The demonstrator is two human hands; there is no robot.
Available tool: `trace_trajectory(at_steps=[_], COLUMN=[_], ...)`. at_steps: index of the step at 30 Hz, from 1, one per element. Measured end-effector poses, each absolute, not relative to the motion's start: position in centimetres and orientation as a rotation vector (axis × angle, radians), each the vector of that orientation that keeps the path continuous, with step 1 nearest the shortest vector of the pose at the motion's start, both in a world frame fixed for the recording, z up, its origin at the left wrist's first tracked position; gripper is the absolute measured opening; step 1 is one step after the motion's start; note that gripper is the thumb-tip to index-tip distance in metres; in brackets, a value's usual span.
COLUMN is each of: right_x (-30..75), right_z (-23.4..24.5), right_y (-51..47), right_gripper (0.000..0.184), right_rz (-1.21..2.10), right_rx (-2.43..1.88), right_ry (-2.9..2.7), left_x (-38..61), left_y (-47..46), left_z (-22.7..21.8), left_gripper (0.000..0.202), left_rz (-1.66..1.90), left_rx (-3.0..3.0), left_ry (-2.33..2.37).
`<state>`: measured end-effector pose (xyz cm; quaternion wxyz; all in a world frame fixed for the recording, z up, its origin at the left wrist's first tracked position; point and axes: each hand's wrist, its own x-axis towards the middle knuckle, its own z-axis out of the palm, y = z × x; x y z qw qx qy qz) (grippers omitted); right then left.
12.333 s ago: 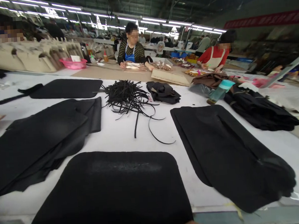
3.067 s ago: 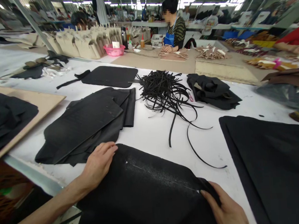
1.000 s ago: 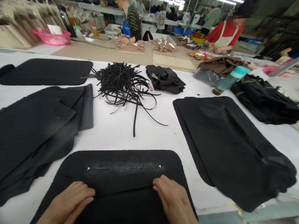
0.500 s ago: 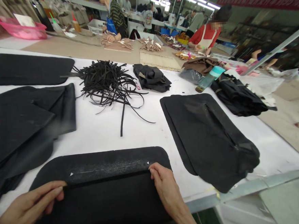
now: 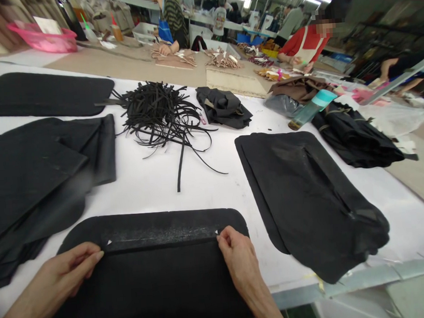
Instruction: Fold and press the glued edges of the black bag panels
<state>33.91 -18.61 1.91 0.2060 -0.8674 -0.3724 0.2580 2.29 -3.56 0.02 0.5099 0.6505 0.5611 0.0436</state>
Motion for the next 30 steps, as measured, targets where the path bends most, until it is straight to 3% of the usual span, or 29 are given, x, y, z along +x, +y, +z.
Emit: trace_trajectory(at_steps=[20, 30], right_x=[35.5, 35.6], right_z=[-0.1, 0.3], right_y=[-19.4, -19.1], right_gripper=[0.034, 0.031], right_rz=[0.883, 0.855], right_rx=[-2.466, -2.431], right_ry=[-1.176, -1.133], left_x=[4.0, 4.1], left_y=[-3.5, -3.2], left_z=[2.6, 2.3], left_gripper=[0.019, 0.024], left_rz=[0.243, 0.219], left_rx=[1.543, 1.542], left_ry=[1.419, 1.412])
